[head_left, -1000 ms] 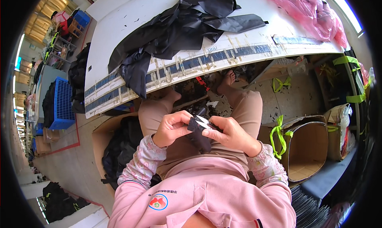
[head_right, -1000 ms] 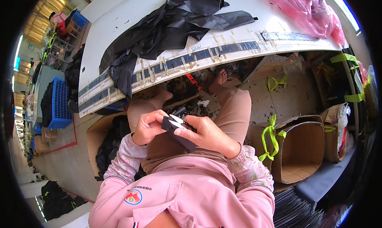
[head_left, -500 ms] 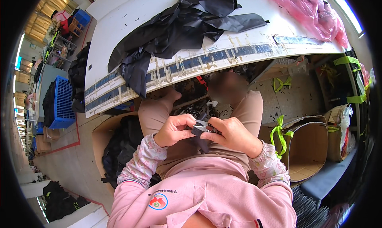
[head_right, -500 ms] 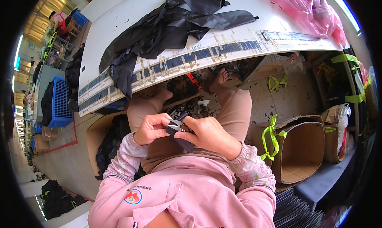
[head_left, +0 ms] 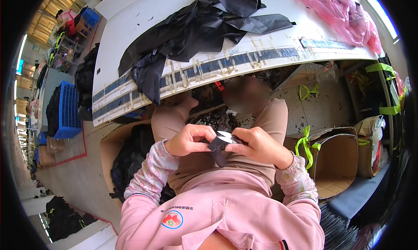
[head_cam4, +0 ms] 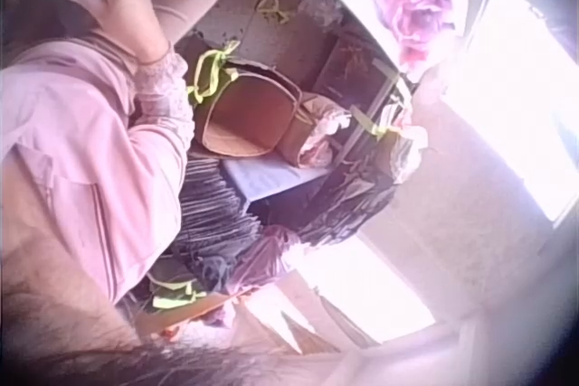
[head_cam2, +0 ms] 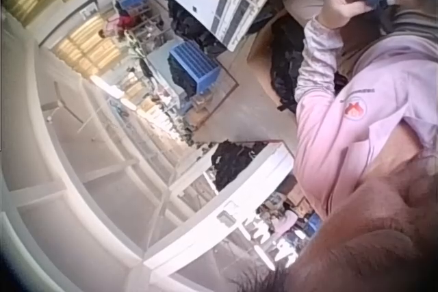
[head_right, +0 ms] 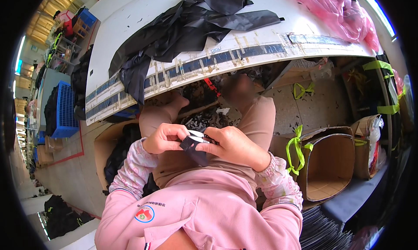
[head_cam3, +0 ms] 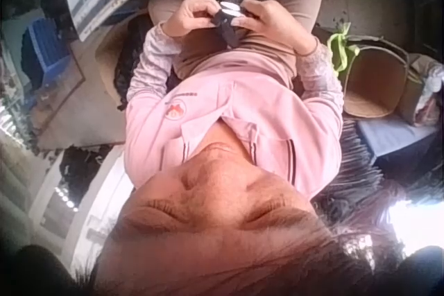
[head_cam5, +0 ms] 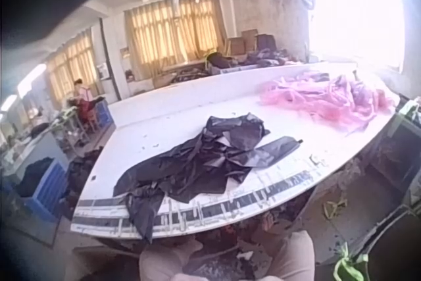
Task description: Trimming excess material from pre-cut black fabric pieces using scissors at a workshop table.
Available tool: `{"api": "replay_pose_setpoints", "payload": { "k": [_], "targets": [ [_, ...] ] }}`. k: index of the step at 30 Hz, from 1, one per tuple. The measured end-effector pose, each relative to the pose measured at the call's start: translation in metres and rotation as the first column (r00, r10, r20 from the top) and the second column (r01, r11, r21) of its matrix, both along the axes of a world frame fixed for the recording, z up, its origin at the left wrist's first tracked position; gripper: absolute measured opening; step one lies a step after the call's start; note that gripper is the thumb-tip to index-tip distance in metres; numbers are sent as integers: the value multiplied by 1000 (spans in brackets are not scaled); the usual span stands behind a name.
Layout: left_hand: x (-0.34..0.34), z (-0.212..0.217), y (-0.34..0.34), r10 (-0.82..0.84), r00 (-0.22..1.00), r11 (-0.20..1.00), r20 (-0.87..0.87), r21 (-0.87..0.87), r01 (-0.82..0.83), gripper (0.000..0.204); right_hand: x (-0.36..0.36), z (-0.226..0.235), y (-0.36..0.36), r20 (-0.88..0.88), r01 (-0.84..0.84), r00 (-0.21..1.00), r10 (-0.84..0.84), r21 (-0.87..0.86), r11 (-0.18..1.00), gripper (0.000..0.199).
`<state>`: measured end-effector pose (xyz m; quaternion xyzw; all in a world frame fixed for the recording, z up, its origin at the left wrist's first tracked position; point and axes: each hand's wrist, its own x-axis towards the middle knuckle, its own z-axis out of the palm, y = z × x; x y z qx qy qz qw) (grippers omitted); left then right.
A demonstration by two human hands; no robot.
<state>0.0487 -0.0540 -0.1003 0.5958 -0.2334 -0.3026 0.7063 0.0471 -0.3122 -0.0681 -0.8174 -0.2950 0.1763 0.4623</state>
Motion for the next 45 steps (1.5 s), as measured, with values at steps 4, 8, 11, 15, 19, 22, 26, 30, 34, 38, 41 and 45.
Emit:
{"api": "replay_pose_setpoints", "payload": {
  "k": [4,8,11,15,19,22,26,30,34,38,41,45],
  "targets": [
    [13,-2,7,-235,932,971,-277,-116,210,12,4,0,-3,14,-139,990,138,46,989,39],
    [21,1,7,-382,863,924,-330,-125,361,12,5,3,-5,49,-223,973,226,-66,973,41],
    [24,4,5,-439,840,898,-317,-120,424,11,3,1,-4,126,-249,959,255,-58,967,35],
    [25,-2,4,-482,815,874,-321,-111,473,12,0,2,0,152,-267,951,271,-46,963,35],
    [25,-4,1,-529,774,844,-347,-118,523,11,0,2,3,135,-305,940,314,-83,949,38],
    [24,-2,0,-547,756,832,-359,-132,539,11,0,0,4,142,-323,934,328,-59,944,38],
    [24,-4,-2,-590,738,802,-326,-134,582,10,-2,-5,6,147,-345,926,348,-45,938,37],
    [22,-6,-3,-602,739,795,-303,-141,591,11,-4,-6,7,129,-345,930,346,-27,938,36],
    [22,-8,-3,-603,748,794,-278,-119,596,11,-2,-7,5,122,-332,935,334,-35,943,36],
    [16,-2,-4,-465,802,881,-375,-103,462,12,0,-3,-1,103,-224,968,228,-50,973,36],
    [8,-3,-3,-62,939,998,-337,11,69,13,-8,-4,1,178,43,983,-44,10,999,36],
    [-3,4,-14,252,921,968,-298,68,-243,11,-20,-13,9,326,210,922,-209,34,977,35]
  ]
}}
